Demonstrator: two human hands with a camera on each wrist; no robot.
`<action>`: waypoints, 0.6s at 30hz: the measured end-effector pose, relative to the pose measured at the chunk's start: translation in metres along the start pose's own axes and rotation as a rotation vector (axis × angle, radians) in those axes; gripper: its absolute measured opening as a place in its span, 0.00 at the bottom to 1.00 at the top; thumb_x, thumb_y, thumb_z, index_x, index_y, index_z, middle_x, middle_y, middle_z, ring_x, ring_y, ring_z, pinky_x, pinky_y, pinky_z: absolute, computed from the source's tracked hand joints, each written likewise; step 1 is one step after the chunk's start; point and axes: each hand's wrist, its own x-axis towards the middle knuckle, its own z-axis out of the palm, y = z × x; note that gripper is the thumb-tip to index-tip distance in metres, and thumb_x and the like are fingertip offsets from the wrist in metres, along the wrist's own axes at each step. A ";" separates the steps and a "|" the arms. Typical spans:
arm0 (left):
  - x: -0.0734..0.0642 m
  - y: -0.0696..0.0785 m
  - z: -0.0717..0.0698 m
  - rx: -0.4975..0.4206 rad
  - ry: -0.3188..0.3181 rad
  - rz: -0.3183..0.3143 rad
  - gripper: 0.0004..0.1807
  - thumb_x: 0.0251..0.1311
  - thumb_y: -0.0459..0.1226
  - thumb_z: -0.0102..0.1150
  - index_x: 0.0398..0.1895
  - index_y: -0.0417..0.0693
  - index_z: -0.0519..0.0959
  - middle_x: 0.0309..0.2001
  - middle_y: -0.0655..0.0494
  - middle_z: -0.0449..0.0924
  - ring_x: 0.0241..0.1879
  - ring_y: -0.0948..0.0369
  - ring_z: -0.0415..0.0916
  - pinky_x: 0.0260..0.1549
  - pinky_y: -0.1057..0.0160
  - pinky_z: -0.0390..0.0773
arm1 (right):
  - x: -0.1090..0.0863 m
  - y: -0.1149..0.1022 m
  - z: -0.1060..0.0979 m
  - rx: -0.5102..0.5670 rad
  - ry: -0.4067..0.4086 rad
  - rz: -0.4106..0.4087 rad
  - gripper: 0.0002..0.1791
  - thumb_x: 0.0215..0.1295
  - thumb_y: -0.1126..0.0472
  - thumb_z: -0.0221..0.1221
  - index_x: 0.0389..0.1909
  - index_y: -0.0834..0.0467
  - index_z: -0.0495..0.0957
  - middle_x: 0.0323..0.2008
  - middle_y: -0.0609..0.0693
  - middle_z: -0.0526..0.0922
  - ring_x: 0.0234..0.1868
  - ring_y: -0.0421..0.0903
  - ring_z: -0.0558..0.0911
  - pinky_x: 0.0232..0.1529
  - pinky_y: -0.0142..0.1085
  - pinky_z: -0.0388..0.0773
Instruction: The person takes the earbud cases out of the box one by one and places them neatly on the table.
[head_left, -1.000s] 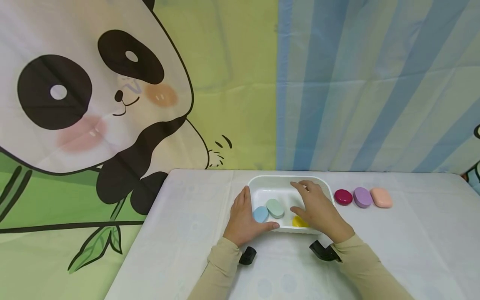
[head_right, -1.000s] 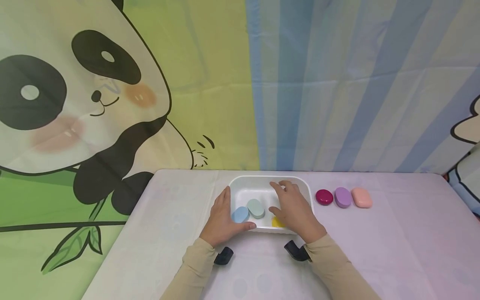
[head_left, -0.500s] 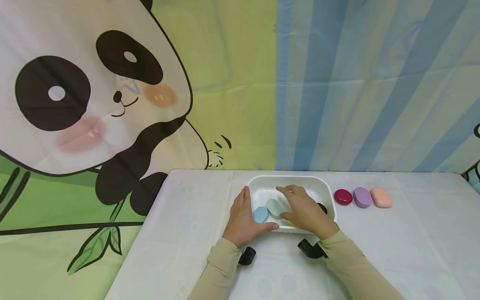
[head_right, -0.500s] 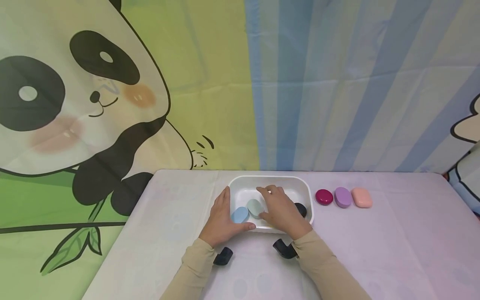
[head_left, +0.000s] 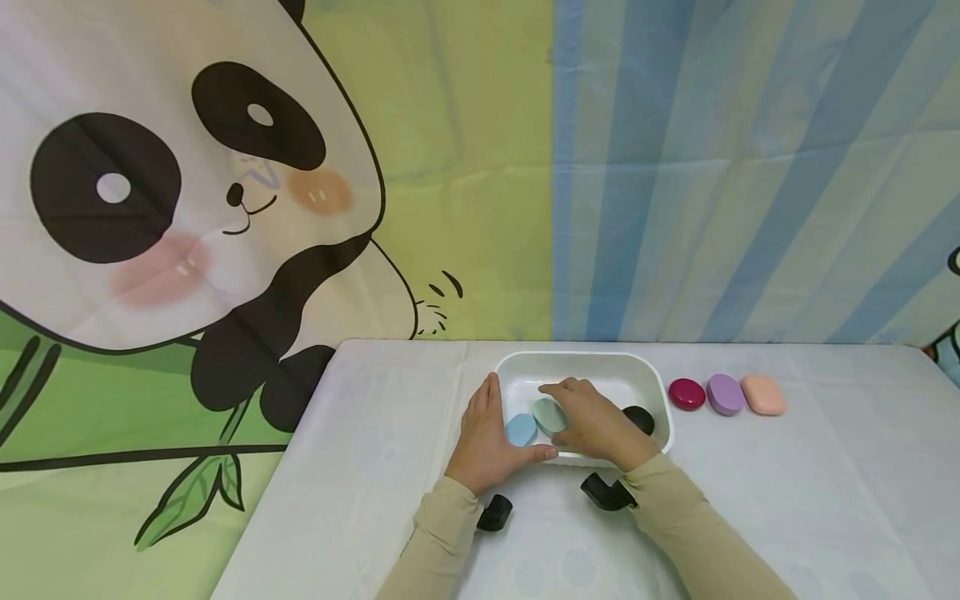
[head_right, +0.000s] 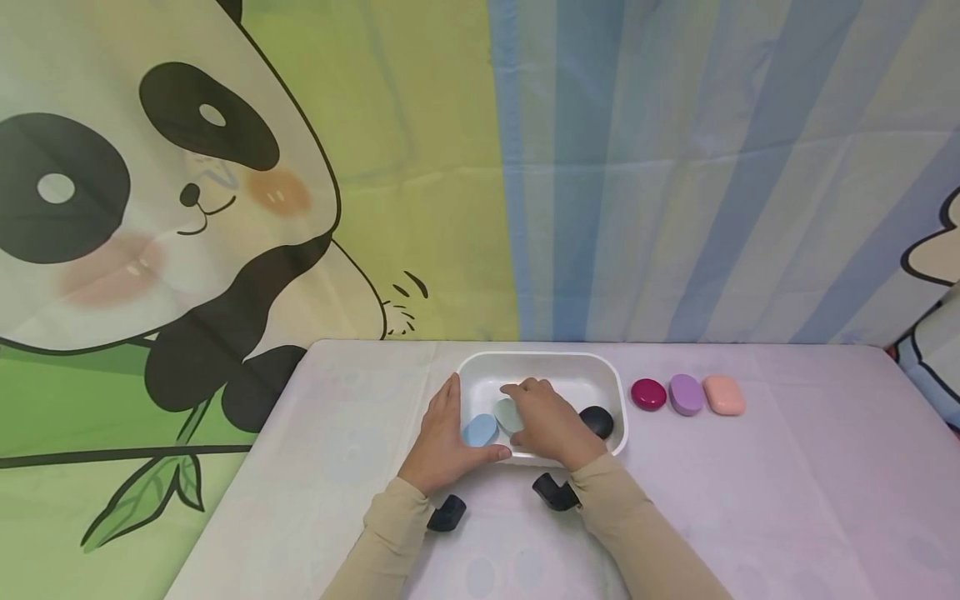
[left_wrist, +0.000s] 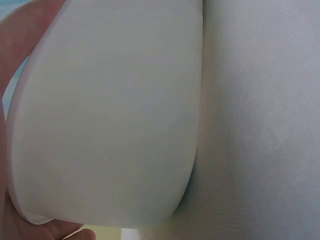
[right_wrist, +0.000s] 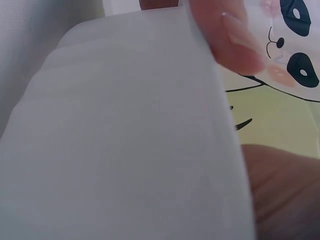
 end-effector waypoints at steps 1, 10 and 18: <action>0.000 0.000 0.000 0.000 0.000 0.001 0.79 0.37 0.72 0.72 0.80 0.35 0.40 0.79 0.38 0.42 0.78 0.44 0.43 0.72 0.44 0.51 | 0.000 0.000 0.001 0.003 -0.005 0.000 0.39 0.50 0.64 0.76 0.64 0.65 0.74 0.54 0.63 0.78 0.55 0.61 0.76 0.52 0.50 0.78; 0.000 0.000 0.000 -0.002 -0.002 0.003 0.79 0.37 0.71 0.73 0.80 0.34 0.40 0.79 0.37 0.42 0.78 0.44 0.43 0.73 0.44 0.51 | 0.005 0.003 0.007 0.020 -0.012 -0.025 0.35 0.50 0.65 0.76 0.60 0.66 0.76 0.49 0.62 0.80 0.49 0.57 0.78 0.48 0.47 0.78; 0.000 0.001 -0.001 -0.005 -0.013 -0.007 0.78 0.38 0.70 0.73 0.80 0.36 0.39 0.80 0.38 0.41 0.78 0.46 0.42 0.73 0.45 0.50 | 0.008 0.004 0.008 0.018 -0.022 -0.020 0.30 0.48 0.67 0.75 0.55 0.64 0.79 0.43 0.57 0.80 0.43 0.51 0.76 0.43 0.42 0.76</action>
